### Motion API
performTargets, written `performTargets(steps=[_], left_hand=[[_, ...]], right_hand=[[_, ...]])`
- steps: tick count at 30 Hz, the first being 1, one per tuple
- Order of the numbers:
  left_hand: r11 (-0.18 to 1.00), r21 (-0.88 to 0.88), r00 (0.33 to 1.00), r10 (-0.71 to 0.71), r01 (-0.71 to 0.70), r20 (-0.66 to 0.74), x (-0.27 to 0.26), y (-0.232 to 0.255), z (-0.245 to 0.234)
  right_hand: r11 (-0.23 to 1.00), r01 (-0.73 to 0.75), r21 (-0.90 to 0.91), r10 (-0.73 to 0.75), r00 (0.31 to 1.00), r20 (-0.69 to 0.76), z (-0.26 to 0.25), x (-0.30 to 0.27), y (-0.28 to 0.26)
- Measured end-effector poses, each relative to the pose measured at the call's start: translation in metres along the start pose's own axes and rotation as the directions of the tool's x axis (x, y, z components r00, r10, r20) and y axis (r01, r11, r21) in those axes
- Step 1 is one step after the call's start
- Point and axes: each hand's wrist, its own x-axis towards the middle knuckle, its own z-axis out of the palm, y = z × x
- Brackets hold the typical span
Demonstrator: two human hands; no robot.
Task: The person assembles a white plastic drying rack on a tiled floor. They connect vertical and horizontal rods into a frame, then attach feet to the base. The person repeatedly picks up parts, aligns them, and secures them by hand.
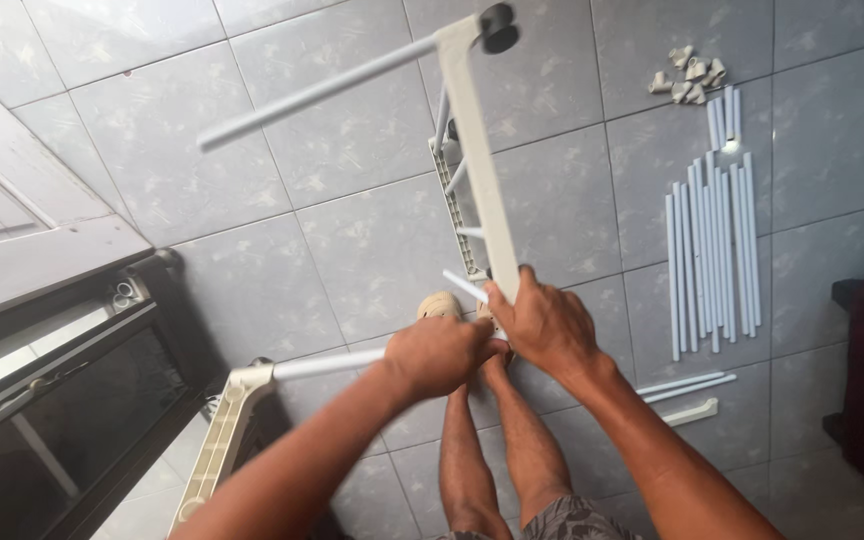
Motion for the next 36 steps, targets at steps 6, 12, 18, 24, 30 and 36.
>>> performTargets(steps=[6,12,18,24,30,36], left_hand=[[0.616,0.785,0.768,0.534,-0.067,-0.353,-0.005,-0.005,0.014],[0.998,-0.02,0.998,-0.067,0.066,-0.023,-0.004,-0.007,-0.003],[1.0,-0.01,0.998,-0.021,0.02,-0.052,-0.013,-0.02,0.0],[0.713,0.697,0.822,0.444,-0.082,-0.357,-0.019,-0.014,0.005],[0.998,0.048,0.999,-0.038,0.039,-0.013,-0.021,-0.008,-0.012],[0.984,0.176,0.999,-0.038,0.036,0.005,-0.026,-0.019,0.004]], right_hand=[[0.978,0.018,0.208,-0.002,0.997,-0.073,-0.004,0.008,0.004],[0.999,0.037,0.036,-0.037,0.999,-0.008,0.002,0.002,-0.011],[1.0,0.016,0.019,-0.016,1.0,0.02,0.005,0.0,-0.019],[0.984,-0.096,0.149,0.093,0.995,0.026,-0.003,0.004,-0.014],[0.995,-0.086,0.044,0.08,0.989,0.123,0.004,-0.003,-0.023],[0.99,-0.11,0.085,0.101,0.989,0.112,0.009,-0.004,-0.025]])
